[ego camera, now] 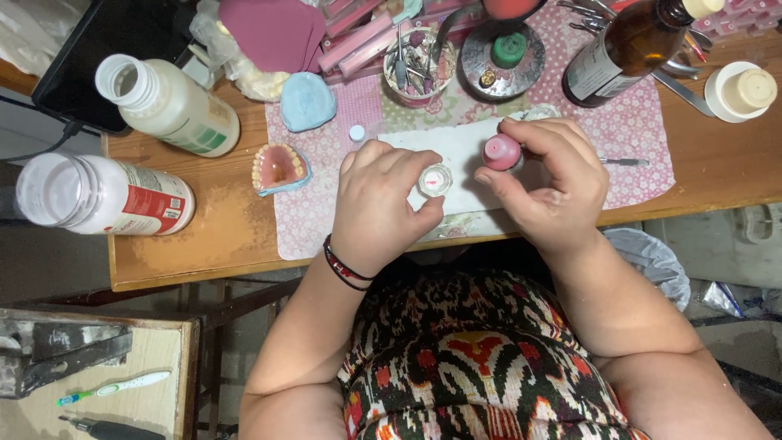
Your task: Mixing acrylic powder and liquid in a small dish and applying the mixture to a dental model using a tool.
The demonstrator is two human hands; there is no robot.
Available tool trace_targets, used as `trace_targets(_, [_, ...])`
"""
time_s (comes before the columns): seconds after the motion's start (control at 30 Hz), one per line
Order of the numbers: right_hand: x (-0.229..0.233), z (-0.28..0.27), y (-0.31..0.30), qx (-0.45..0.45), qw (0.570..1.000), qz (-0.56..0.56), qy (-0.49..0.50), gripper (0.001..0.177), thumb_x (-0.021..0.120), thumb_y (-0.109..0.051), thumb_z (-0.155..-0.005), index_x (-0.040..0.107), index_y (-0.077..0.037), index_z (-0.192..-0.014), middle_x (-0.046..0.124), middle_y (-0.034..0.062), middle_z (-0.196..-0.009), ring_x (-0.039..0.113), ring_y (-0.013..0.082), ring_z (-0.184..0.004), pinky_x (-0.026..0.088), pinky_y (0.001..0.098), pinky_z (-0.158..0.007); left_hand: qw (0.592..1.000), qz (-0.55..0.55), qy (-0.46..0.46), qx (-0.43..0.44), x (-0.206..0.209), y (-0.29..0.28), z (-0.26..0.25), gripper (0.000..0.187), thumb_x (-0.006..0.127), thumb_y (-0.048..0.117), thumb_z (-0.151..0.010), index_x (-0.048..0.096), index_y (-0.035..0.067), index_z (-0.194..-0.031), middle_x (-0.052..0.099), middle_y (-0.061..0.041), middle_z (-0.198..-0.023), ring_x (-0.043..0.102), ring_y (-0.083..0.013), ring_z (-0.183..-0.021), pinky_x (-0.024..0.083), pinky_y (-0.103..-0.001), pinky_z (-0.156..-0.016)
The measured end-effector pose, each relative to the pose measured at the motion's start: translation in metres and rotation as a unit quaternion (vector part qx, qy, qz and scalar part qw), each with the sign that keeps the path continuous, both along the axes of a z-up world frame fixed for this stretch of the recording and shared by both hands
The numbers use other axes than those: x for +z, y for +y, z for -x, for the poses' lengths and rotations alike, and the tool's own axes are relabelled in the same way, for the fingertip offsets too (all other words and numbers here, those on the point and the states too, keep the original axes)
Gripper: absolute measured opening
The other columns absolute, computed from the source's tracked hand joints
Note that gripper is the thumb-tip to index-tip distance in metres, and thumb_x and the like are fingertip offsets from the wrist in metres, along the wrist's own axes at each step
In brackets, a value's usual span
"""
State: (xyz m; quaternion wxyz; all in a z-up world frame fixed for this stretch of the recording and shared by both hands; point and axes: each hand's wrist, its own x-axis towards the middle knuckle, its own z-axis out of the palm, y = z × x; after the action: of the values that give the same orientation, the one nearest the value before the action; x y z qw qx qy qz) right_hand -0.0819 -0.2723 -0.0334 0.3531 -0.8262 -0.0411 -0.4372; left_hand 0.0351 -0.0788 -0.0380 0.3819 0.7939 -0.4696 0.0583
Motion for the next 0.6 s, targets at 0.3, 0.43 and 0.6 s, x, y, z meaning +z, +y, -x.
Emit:
trace_targets(0.3, [0.005, 0.0, 0.002, 0.006, 1.0, -0.003, -0.005, 0.037, 0.09, -0.009, -0.091, 0.073, 0.012, -0.117, 0.073, 0.023, -0.103, 0.07, 0.0416, -0.094, 0.055, 0.05, -0.085, 1.0, -0.017, -0.023, 0.001, 0.002, 0.002, 0.005, 0.04, 0.083, 0.016, -0.082, 0.074, 0.011, -0.12, 0.074, -0.005, -0.099, 0.062, -0.0239, -0.101, 0.043, -0.039, -0.092])
trace_targets(0.43, [0.006, 0.001, 0.002, 0.003, 1.0, -0.003, -0.002, 0.036, 0.09, -0.008, -0.091, 0.073, 0.012, -0.117, 0.073, 0.0225, -0.101, 0.069, 0.0426, -0.092, 0.055, 0.0509, -0.086, 1.0, -0.026, -0.004, -0.008, 0.007, 0.007, 0.006, 0.055, 0.087, 0.017, -0.08, 0.07, 0.008, -0.131, 0.075, -0.009, -0.11, 0.062, -0.0276, -0.106, 0.043, -0.042, -0.095])
trace_targets(0.6, [0.006, 0.002, 0.002, 0.008, 1.0, -0.008, 0.003, 0.037, 0.091, -0.004, -0.089, 0.073, 0.012, -0.118, 0.074, 0.0223, -0.102, 0.07, 0.0429, -0.093, 0.055, 0.0507, -0.086, 0.997, 0.013, -0.053, 0.049, 0.023, 0.028, -0.02, 0.047, 0.086, 0.026, -0.087, 0.072, 0.006, -0.128, 0.075, -0.011, -0.107, 0.064, -0.0309, -0.102, 0.045, -0.043, -0.091])
